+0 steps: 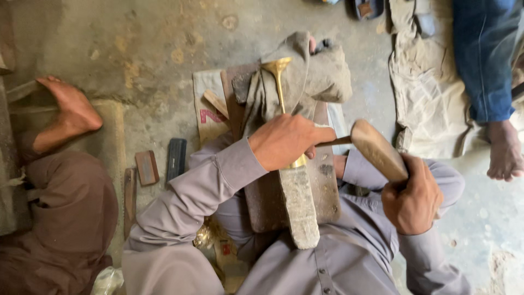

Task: The person sits on the floor and uses a wooden mallet to repeatedly strike a brass object held against a stone block. The person rotates the object periodically to work on different areas.

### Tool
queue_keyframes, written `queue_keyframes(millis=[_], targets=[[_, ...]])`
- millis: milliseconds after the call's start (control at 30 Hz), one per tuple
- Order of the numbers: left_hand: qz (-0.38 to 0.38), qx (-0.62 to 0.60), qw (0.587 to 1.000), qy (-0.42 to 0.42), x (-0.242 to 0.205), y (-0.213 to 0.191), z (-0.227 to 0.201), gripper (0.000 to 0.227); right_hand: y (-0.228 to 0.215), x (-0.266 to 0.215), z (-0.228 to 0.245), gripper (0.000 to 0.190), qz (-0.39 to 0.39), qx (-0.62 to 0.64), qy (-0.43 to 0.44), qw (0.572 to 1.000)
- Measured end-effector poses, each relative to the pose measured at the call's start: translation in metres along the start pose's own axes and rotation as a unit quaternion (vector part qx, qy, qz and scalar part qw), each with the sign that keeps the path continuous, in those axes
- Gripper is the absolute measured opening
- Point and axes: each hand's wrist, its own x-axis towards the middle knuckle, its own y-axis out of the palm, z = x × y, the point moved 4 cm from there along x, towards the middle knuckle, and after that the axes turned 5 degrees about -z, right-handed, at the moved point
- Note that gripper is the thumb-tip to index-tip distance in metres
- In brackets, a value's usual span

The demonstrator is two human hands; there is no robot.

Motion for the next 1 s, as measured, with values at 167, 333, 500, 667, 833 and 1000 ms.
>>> queue_keyframes(millis=[167,333,500,667,833,1000], targets=[[0.039,0.043,0.997,0.044,0.000,0.002,-0.001,0.020,0.017,-0.035,-0.002,0.041,-0.048,0.073,0.063,0.994],[0.028,0.041,0.993,0.106,-0.007,-0.001,-0.008,0.034,0.036,-0.048,-0.010,0.034,-0.160,0.180,0.074,0.968],[0.007,0.093,0.989,0.118,-0.016,-0.003,-0.011,0.027,0.042,-0.053,-0.015,0.049,-0.116,0.029,-0.004,0.993],[-0.172,-0.046,0.983,0.051,-0.033,-0.022,0.010,0.032,0.034,-0.052,-0.027,0.045,-0.109,0.063,0.043,0.991],[-0.198,-0.104,0.975,-0.004,-0.038,-0.011,0.024,0.046,0.024,-0.034,-0.025,0.036,-0.103,0.075,0.031,0.991],[-0.182,-0.083,0.980,0.015,-0.037,-0.006,0.026,0.049,0.005,-0.005,-0.006,0.038,-0.077,0.018,-0.027,0.997]])
